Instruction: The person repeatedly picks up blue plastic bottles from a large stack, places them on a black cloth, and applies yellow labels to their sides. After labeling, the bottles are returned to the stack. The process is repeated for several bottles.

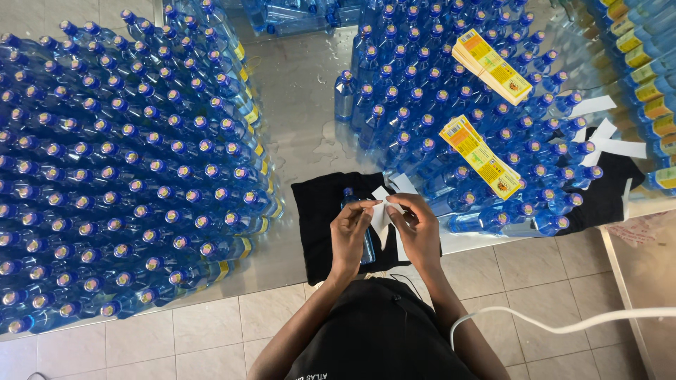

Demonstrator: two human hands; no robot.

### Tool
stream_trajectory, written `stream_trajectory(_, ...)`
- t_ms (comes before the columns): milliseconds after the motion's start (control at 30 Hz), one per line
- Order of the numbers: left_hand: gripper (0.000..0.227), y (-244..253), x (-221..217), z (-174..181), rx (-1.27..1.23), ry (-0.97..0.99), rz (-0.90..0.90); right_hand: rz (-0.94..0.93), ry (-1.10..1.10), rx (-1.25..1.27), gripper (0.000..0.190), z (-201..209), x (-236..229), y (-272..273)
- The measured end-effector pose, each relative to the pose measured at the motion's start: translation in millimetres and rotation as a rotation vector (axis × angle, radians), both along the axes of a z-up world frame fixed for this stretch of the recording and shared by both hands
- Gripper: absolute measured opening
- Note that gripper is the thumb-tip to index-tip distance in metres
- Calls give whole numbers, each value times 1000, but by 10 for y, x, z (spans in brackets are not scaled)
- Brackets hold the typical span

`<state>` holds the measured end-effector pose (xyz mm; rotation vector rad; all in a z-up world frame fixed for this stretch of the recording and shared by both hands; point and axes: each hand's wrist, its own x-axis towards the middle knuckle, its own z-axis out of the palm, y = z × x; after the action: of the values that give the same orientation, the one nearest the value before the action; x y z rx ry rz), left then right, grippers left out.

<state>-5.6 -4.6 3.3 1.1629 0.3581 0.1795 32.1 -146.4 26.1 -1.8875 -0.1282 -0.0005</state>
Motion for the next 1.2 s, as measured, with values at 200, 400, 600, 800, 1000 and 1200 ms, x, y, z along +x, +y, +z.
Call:
stream_trajectory(200, 17, -42, 24, -59, 20, -17, -27, -7, 32, 28, 18, 49, -1, -16)
stream_trajectory(400, 15, -38, 19, -49, 119, -109, -38, -18, 18, 58, 15, 61, 19, -21)
stream_trajectory(600, 16, -77, 3, -36, 296, -176, -53, -27, -93, 0, 13, 34, 92, -60)
stream_trajectory(800, 18, -66, 7, 7, 366, -243, -59, -37, -165, -13, 11, 35, 109, -53)
stream_trajectory(1000, 19, -78, 60, -214, 297, -244, -7, -122, -107, 67, 8, -104, 114, -68)
stream_trajectory(1200, 14, 203, 194, -176, -204, -3, 191, -310, 180, 278, 13, -371, 46, -247)
